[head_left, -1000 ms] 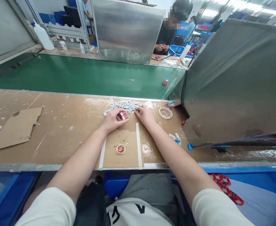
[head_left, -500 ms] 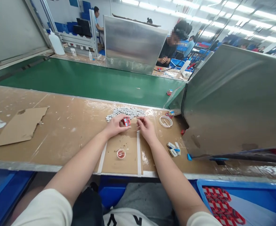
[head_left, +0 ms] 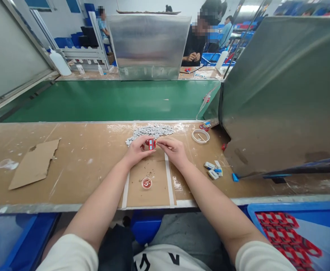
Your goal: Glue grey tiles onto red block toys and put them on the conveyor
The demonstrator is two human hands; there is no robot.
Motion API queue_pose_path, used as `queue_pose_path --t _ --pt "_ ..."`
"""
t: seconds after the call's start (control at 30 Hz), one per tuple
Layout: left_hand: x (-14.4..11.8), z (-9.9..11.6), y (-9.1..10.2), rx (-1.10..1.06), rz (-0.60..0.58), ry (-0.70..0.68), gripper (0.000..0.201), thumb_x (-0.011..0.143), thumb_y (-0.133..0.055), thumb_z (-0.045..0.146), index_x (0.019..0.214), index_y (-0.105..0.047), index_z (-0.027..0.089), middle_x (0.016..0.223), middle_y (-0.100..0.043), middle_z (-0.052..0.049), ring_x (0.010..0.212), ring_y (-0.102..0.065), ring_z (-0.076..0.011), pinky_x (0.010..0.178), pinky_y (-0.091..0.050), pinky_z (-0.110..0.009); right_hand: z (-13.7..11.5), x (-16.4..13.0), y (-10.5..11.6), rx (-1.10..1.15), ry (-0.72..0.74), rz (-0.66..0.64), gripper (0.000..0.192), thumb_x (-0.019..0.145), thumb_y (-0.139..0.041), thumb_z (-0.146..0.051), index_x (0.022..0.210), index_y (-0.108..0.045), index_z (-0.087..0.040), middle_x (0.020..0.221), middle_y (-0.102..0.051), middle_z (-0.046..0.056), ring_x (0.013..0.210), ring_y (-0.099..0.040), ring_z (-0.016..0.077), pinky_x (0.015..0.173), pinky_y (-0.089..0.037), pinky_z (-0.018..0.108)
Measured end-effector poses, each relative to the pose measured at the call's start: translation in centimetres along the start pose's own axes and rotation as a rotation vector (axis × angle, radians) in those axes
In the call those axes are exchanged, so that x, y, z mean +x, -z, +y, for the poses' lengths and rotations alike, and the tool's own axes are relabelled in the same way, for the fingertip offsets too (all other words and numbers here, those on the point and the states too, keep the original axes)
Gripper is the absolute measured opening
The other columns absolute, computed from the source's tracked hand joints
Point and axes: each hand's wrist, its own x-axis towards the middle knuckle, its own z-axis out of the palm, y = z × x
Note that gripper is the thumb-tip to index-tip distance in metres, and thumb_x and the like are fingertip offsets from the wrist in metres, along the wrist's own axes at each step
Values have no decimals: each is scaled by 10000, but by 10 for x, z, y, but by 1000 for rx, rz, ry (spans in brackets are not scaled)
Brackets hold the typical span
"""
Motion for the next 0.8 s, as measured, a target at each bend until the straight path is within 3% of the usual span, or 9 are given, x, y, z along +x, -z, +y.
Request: queue_pose_path --t 0.27,0.5,0.63,0.8 --pt "0 2 0 10 17 45 459 899 -869 415 1313 -754 252 1174 -764 -90 937 -708 -214 725 -590 -308 5 0 -10 53 -132 5 152 999 -757 -372 1011 -823 -236 986 -828 68 888 -771 196 798 -656 331" --pt "-1 2 -1 -31 23 91 471 871 -887 476 1278 -782 263 1161 -776 -81 858 -710 -190 679 -588 -290 2 -2 -10 70 -64 -7 130 1007 -735 -330 956 -813 -239 1020 -791 83 986 -749 213 779 -635 333" --pt "-1 2 -2 -58 36 131 506 850 -901 507 1269 -785 249 1170 -780 -86 860 -730 -193 685 -611 -297 0 -2 -8 6 -11 -33 181 1054 -661 -319 1015 -829 -264 1062 -785 91 1021 -748 227 858 -644 384" --pt "-1 3 -4 -90 57 137 536 840 -910 529 1271 -784 238 1179 -788 -98 882 -753 -205 704 -635 -309 -6 -2 -10 26 -78 7 172 1048 -672 -360 1027 -806 -254 1047 -790 82 941 -750 209 798 -655 360"
